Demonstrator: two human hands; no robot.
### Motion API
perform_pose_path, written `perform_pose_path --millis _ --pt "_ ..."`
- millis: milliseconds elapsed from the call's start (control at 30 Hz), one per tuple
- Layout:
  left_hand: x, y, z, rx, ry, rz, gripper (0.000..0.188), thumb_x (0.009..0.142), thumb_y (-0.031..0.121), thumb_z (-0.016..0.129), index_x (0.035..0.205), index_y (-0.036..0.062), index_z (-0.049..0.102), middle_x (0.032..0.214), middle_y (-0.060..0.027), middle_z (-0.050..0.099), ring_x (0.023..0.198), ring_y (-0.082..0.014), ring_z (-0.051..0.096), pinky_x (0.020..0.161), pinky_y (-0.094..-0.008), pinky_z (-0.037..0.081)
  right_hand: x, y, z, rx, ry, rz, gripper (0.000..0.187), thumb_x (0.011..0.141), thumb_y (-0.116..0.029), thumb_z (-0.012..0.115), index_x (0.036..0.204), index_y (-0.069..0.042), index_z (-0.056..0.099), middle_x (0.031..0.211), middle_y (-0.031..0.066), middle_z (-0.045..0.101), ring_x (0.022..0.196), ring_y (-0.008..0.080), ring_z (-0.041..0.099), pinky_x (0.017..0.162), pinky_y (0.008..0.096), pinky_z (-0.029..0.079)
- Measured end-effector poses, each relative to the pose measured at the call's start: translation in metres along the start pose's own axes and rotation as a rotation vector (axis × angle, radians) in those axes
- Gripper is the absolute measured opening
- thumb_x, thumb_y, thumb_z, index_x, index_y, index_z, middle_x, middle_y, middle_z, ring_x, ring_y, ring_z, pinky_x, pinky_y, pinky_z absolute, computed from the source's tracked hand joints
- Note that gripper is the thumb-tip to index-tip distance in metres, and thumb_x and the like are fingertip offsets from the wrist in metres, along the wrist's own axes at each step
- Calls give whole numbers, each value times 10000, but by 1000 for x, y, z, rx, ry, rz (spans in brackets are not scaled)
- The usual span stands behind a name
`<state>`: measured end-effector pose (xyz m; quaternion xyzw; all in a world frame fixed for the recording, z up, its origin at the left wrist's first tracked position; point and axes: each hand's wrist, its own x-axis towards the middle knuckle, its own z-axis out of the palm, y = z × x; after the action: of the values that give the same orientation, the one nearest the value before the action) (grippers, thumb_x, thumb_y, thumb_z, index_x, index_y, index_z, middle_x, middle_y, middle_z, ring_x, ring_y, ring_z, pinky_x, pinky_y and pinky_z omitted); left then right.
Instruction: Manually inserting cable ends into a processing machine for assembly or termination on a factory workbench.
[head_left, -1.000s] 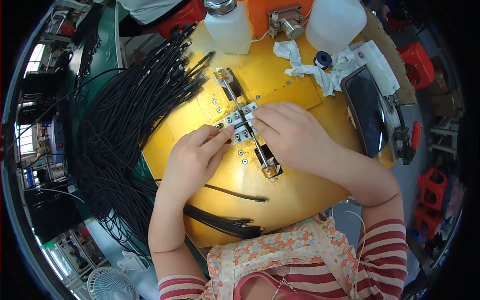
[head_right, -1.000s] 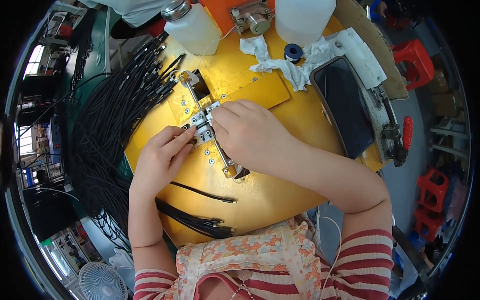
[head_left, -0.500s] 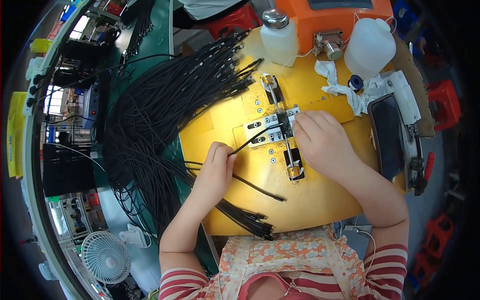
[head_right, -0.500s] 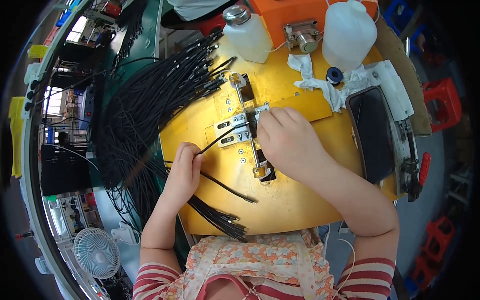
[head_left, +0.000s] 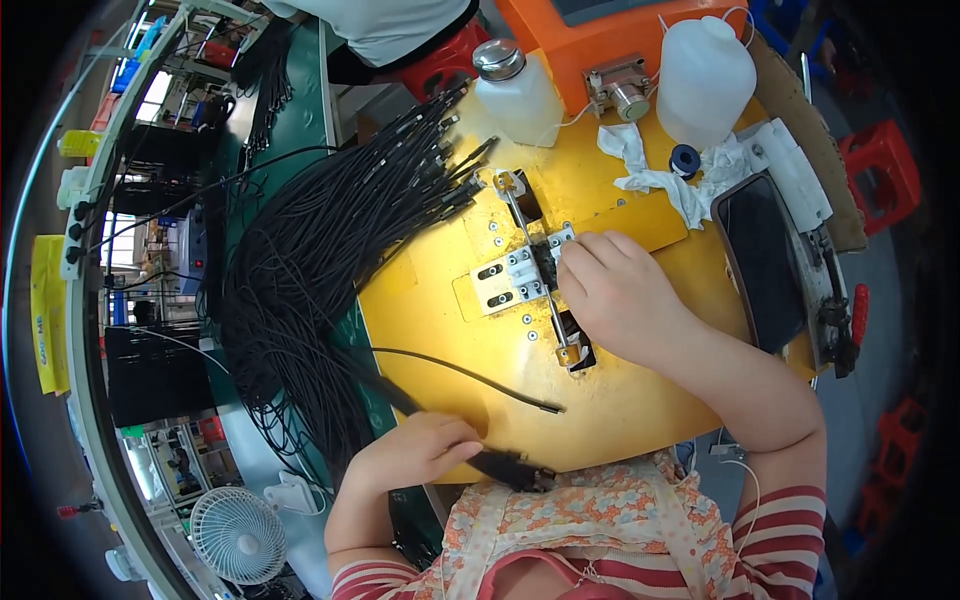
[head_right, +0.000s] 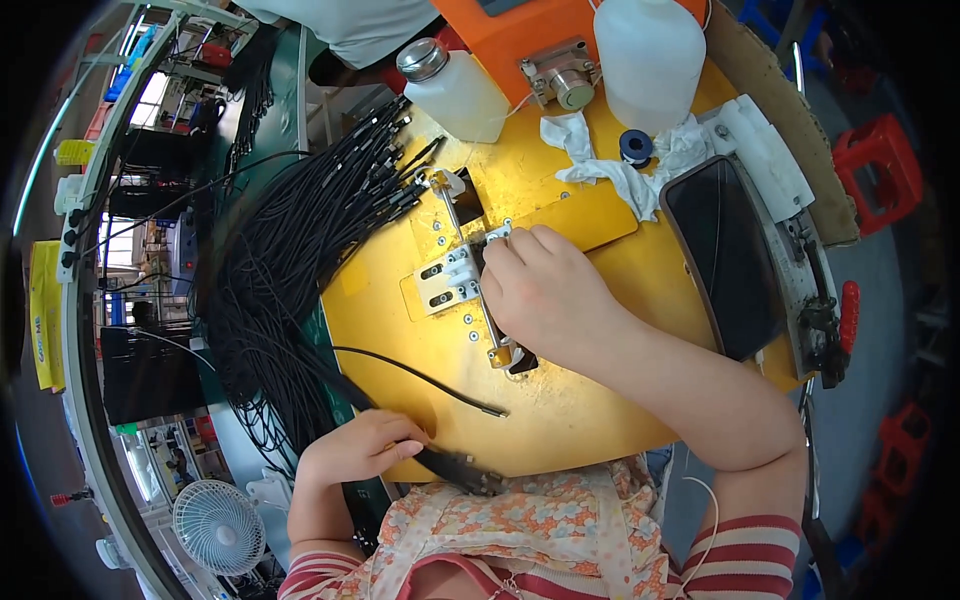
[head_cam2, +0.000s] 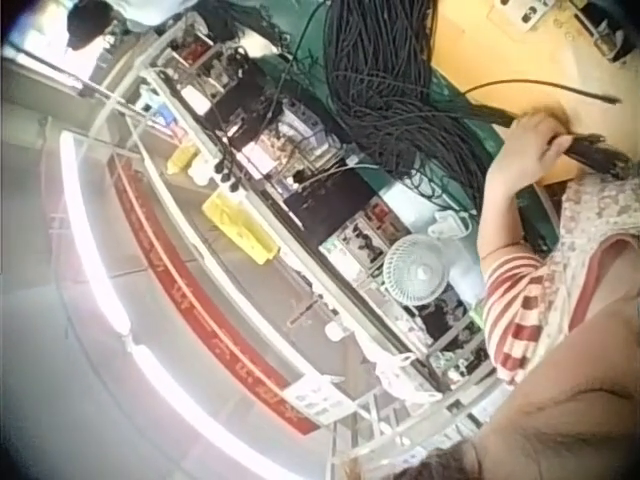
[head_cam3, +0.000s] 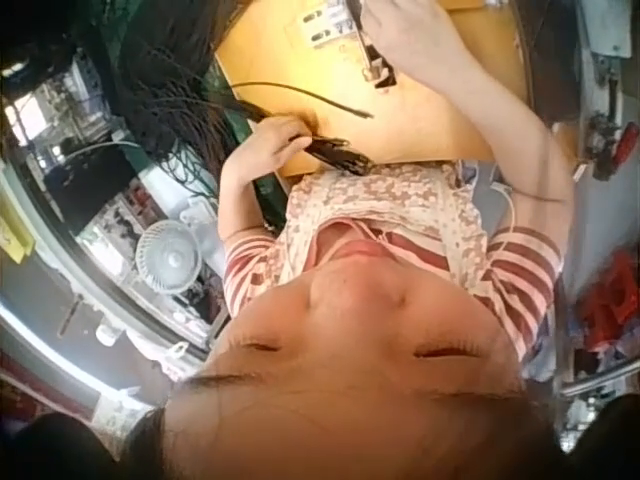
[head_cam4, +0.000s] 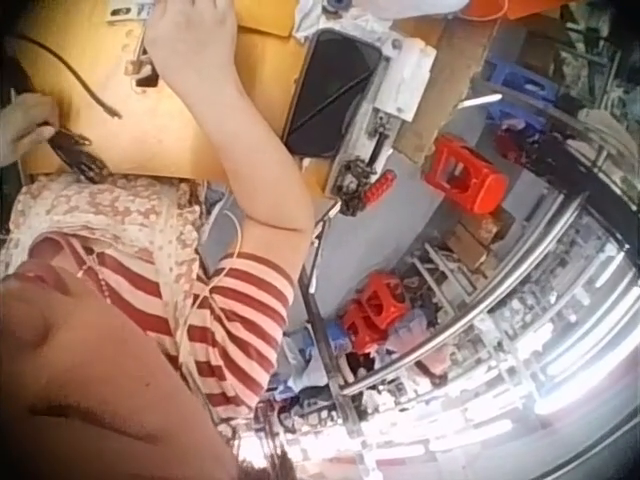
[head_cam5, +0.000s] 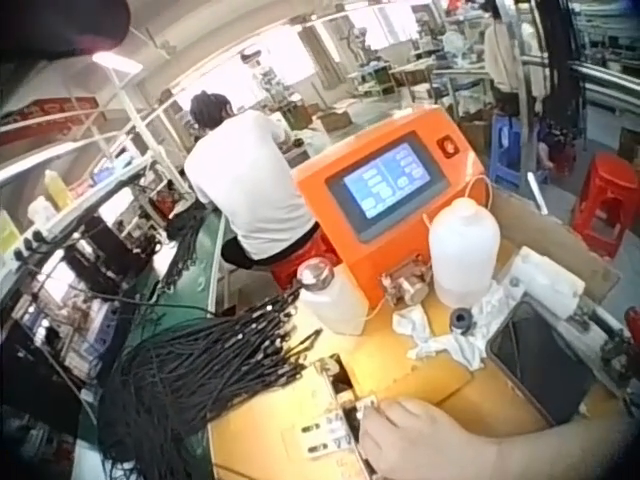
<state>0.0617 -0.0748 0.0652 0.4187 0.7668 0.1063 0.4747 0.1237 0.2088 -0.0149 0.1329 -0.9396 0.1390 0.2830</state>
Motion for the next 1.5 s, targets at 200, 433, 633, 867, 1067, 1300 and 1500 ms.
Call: perform_pose_path --millis 200,433,633,867,1067,1300,1500 --pt "36 -39 -53 599 873 44 420 734 58 727 1130 66 585 1063 -147 570 996 -334 564 835 -362 475 3 1 -4 -7 20 -10 59 693 -92 604 692 -63 553 781 71 500 767 215 529 702 322 437" --pt "68 -88 -112 303 1034 -276 359 798 129 738 1108 24 591 980 -167 651 909 -348 646 758 -410 524 3 -1 -2 12 48 -22 81 694 -110 596 715 -39 563 791 81 532 813 241 546 724 344 448" --pt "33 -96 -128 650 1553 74 158 911 127 628 859 -10 569 789 -122 554 704 -309 557 633 -387 432 0 -57 -16 142 -68 -368 84 671 -119 620 699 -41 627 743 45 571 762 199 557 710 326 430" --pt "50 -30 -92 538 1584 283 224 813 -14 648 1029 39 619 877 -121 633 733 -283 602 661 -362 492 -21 -80 -17 710 -458 -510 131 723 -181 615 806 -81 623 803 20 590 763 173 574 661 328 448" --pt "83 -2 -56 699 1228 780 341 732 80 714 1062 5 677 670 -2 511 539 -143 489 478 -268 382 18 -19 -37 694 -14 155 191 710 -39 695 889 -33 628 781 74 567 715 221 589 633 347 485" --pt "110 -28 -50 673 1081 821 339 682 105 708 1016 52 686 619 24 387 513 -121 430 459 -260 342 17 -3 -30 823 -81 129 288 699 -10 723 973 -38 643 878 80 605 752 253 610 669 340 502" --pt "116 -30 -44 496 965 707 369 694 103 682 1059 52 681 712 4 524 572 -139 513 497 -257 413 9 4 -11 727 6 70 236 723 17 700 941 -67 660 881 67 618 783 259 622 677 333 505"
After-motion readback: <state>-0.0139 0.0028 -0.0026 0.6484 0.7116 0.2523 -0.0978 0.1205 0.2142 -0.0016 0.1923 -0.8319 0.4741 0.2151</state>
